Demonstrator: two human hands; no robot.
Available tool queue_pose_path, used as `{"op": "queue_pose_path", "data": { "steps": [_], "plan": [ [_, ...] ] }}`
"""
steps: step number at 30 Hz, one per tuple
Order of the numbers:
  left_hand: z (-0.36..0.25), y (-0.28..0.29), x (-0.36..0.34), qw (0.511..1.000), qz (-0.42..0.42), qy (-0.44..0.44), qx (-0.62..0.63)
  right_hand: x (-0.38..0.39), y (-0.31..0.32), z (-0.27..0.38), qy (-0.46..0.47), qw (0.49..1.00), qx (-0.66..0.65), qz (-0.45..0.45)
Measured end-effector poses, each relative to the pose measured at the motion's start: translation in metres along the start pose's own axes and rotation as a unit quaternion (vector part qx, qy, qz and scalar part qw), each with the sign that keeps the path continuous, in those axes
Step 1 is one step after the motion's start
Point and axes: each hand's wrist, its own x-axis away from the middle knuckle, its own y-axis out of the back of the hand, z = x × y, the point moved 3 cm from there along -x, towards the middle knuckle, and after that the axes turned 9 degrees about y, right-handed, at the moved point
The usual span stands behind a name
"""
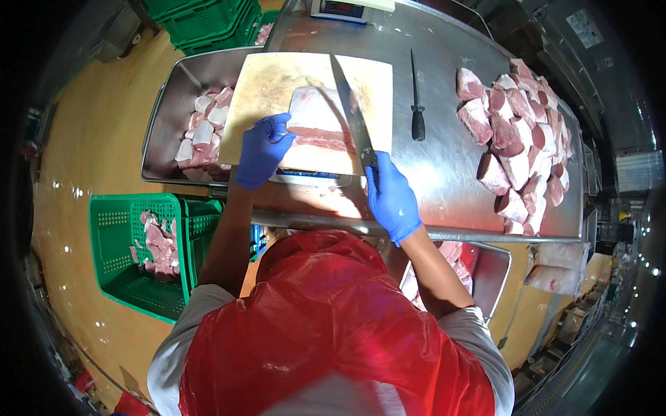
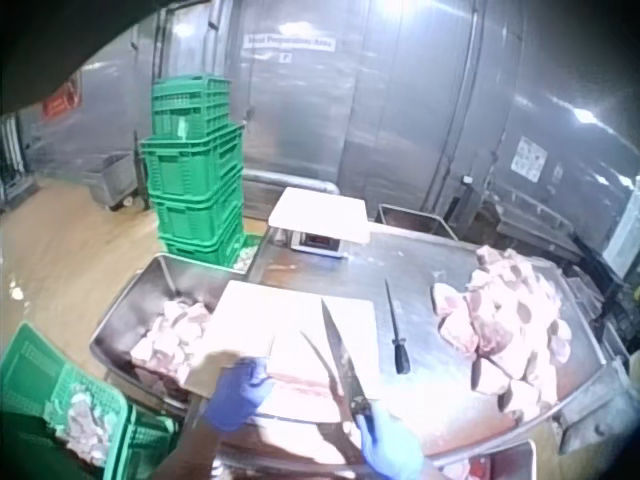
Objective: The person cuts large pieces of raw meat into smaller portions using a knife on a cutting board. The cut pieces are placed into a green basket and a metal tray. The person also sharpens the knife with a honing steel during the process.
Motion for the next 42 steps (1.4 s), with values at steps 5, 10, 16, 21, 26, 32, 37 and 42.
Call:
{"op": "queue_pose_path", "data": {
  "steps": [5,10,16,21,26,32,37,42],
  "plan": [
    [0.015,-0.009,-0.001,0.993,-0.09,-0.072,0.011,-0.044,-0.03,0.037,-0.025,0.99,0.077,0.116],
    [0.019,-0.006,0.001,0.993,-0.038,-0.105,-0.048,-0.086,-0.08,0.049,0.056,0.991,0.05,0.114],
    [0.018,0.016,0.018,0.984,-0.129,-0.111,-0.044,-0.065,-0.073,0.061,-0.02,0.961,0.159,0.226],
    [0.025,0.054,0.034,0.983,-0.163,0.086,-0.006,0.033,0.006,0.022,-0.065,0.895,0.237,0.372],
    [0.006,0.038,0.045,0.986,-0.151,0.073,-0.003,0.039,0.065,0.035,-0.023,0.92,0.202,0.334],
    [-0.013,-0.035,0.04,0.971,-0.118,-0.052,-0.2,0.001,0.035,0.047,0.007,0.986,0.048,0.158],
    [0.011,-0.044,0.021,0.979,-0.097,-0.054,-0.174,-0.018,0.027,0.052,-0.02,0.993,-0.001,0.114],
    [0.021,-0.01,0.036,0.955,-0.114,0.001,-0.273,-0.01,0.045,0.029,-0.036,0.994,0.014,0.107]
  ]
}}
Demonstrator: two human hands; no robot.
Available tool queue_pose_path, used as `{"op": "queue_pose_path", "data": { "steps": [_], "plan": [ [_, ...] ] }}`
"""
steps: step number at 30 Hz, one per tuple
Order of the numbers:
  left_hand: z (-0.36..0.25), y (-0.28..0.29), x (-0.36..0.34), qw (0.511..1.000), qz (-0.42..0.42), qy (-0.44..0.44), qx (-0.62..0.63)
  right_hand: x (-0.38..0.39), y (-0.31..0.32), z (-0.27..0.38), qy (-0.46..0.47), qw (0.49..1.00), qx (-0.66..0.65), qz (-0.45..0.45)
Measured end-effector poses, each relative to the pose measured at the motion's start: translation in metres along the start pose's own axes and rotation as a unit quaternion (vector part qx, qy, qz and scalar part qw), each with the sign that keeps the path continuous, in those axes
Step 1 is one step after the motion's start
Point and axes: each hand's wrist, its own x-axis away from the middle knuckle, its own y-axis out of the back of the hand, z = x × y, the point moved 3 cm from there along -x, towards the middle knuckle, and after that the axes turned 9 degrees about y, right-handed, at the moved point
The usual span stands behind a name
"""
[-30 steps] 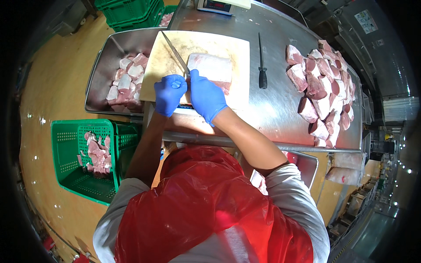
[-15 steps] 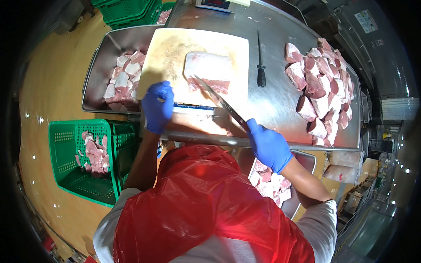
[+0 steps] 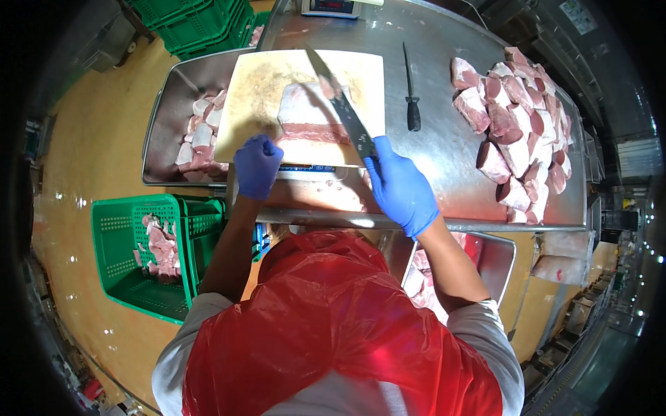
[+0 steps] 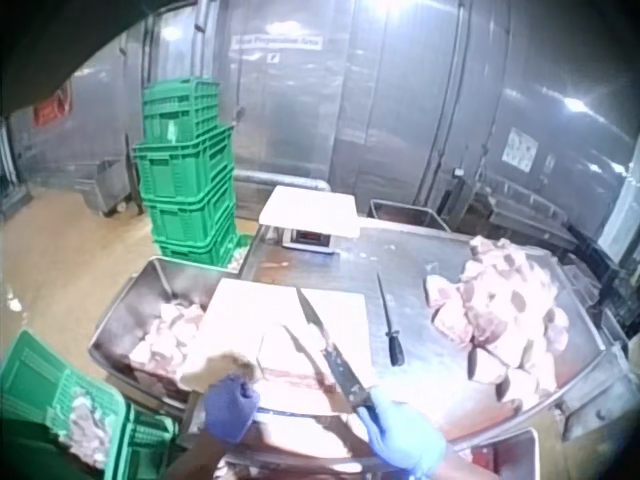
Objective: The person cuts large pieces of raw meat into smaller portions using a knife on a cutting board. The cut pieces are placed into a green basket and a metal tray. The person also sharpens the knife with a honing steel during the process.
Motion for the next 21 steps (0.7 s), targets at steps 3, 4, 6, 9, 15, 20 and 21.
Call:
{"op": "queue_pose_path", "data": {
  "steps": [3,4,6,9,15,20,21],
  "plan": [
    [-0.019,0.017,0.009,0.991,0.051,0.077,0.097,0.009,-0.01,-0.021,0.007,0.999,0.022,0.028],
    [-0.02,0.016,0.011,0.991,0.05,0.076,0.095,0.009,-0.019,-0.023,0.015,0.998,0.028,0.049],
    [-0.024,0.014,0.01,0.992,0.045,0.07,0.092,-0.001,-0.029,-0.004,0.032,0.992,0.063,0.106],
    [-0.019,0.012,0.012,0.992,0.056,0.084,0.072,-0.027,-0.063,0.007,0.063,0.981,0.105,0.148],
    [0.013,0.038,0.009,0.997,0.021,0.075,0.013,-0.004,-0.043,-0.014,0.08,0.962,0.144,0.216],
    [0.114,0.19,0.033,0.933,-0.288,0.215,-0.021,0.045,0.017,-0.058,-0.025,0.968,0.034,0.246],
    [0.151,0.221,0.046,0.923,-0.262,0.267,-0.086,0.043,0.017,-0.063,-0.061,0.976,-0.115,0.175]
  ]
}}
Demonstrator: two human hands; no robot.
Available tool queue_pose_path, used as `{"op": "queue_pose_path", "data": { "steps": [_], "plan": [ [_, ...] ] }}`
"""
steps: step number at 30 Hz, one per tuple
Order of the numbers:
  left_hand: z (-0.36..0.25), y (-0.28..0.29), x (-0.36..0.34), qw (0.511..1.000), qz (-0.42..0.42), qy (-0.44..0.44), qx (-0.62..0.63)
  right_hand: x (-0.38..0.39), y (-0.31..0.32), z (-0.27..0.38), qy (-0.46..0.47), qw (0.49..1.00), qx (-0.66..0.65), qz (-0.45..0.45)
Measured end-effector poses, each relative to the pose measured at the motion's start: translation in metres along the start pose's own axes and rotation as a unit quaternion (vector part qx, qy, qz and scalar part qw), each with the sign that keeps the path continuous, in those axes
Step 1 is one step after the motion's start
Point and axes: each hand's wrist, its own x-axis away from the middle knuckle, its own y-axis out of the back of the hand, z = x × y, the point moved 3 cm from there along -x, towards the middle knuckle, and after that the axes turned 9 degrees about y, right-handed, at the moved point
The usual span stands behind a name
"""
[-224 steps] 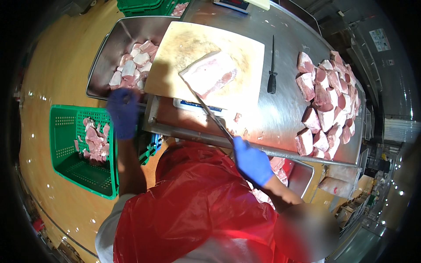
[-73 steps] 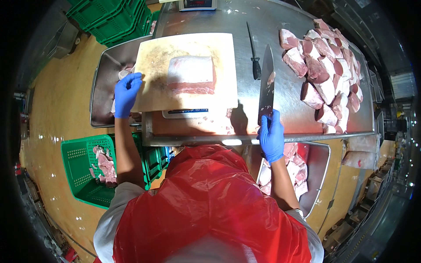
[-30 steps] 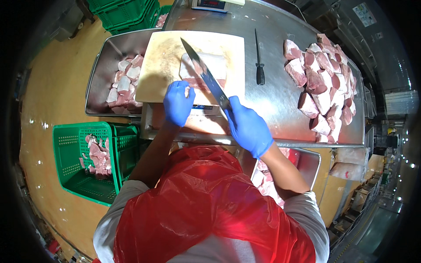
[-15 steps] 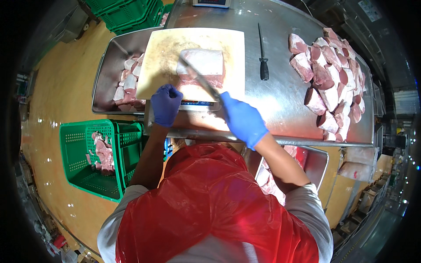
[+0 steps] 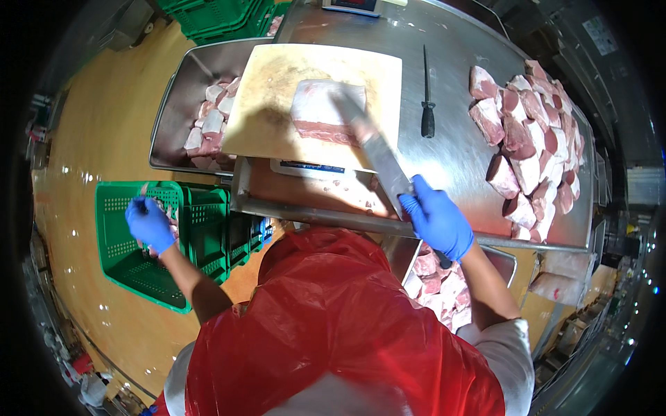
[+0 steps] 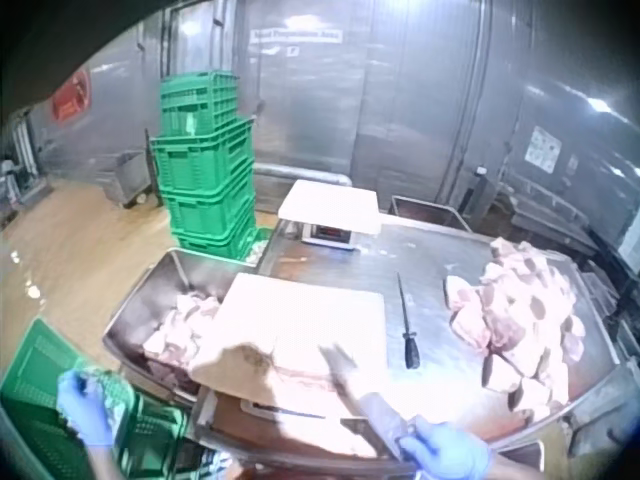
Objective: The person cuts large pieces of raw meat into smaller portions using a knife on a cutting board. The cut pieces are placed into a green basket and a metal tray. The person also sharpens the knife with a honing steel during the process.
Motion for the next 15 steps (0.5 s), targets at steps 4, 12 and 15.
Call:
{"op": "queue_pose_path", "data": {
  "steps": [4,12,15],
  "plan": [
    [0.165,0.081,-0.041,0.976,0.095,0.038,-0.193,-0.053,-0.004,-0.026,0.056,0.895,-0.394,-0.203],
    [0.071,0.111,-0.012,0.997,-0.015,0.066,0.042,-0.185,-0.049,0.031,0.074,0.848,-0.467,-0.239],
    [0.023,0.084,-0.01,0.987,0.009,0.032,0.155,-0.232,-0.073,0.084,0.191,0.803,-0.516,-0.228]
  ]
}}
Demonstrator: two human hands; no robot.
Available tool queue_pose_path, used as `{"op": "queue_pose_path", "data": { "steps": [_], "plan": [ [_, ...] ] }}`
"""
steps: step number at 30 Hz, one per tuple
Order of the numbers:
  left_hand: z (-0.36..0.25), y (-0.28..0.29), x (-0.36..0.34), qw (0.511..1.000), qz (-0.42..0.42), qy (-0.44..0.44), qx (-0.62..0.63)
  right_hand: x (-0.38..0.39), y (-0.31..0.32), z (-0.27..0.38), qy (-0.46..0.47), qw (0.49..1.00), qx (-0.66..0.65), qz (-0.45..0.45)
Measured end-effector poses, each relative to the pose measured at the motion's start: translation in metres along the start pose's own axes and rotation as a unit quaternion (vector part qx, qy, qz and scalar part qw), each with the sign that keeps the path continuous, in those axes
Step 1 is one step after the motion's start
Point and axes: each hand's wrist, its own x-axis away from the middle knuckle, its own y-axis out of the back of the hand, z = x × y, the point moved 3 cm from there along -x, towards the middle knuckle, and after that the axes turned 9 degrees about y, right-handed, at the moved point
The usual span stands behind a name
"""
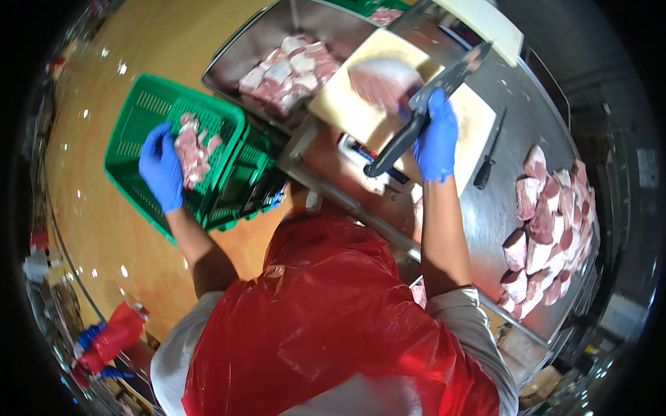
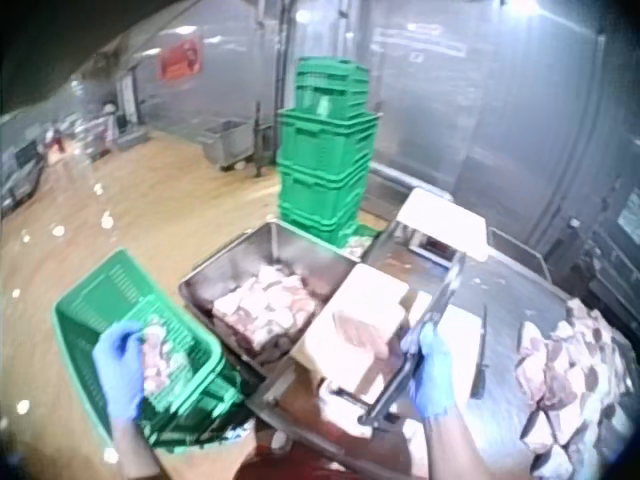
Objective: The person cuts large pieces of raw meat into smaller portions using a knife on a cutting board. The cut pieces are placed into a green basket and a metal tray. The person also sharpens the knife with a honing steel during the process.
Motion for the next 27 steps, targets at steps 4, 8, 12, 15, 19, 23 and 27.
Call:
{"op": "queue_pose_path", "data": {
  "steps": [4,8,12,15,19,23,27],
  "plan": [
    [-0.029,-0.025,0.001,0.993,0.004,0.033,0.115,-0.028,-0.074,0.075,0.07,0.996,-0.032,0.032],
    [-0.026,-0.066,0.012,0.991,0.075,-0.024,0.105,-0.022,-0.047,0.133,0.126,0.985,0.071,0.099],
    [-0.055,-0.122,0.052,0.969,0.214,-0.023,0.122,0.048,0.029,0.125,0.023,0.978,0.206,-0.024],
    [-0.096,-0.166,0.088,0.947,0.282,-0.092,0.122,0.115,0.093,0.109,-0.074,0.973,0.203,-0.084],
    [-0.19,-0.215,0.166,0.885,0.364,-0.235,0.172,0.199,0.136,0.127,-0.153,0.906,0.347,-0.187],
    [-0.274,-0.259,0.289,0.768,0.441,-0.424,0.188,0.248,0.168,0.163,-0.188,0.885,0.387,-0.18],
    [-0.332,-0.303,0.398,0.673,0.436,-0.55,0.232,0.289,0.207,0.197,-0.094,0.831,0.53,-0.139]
  ]
}}
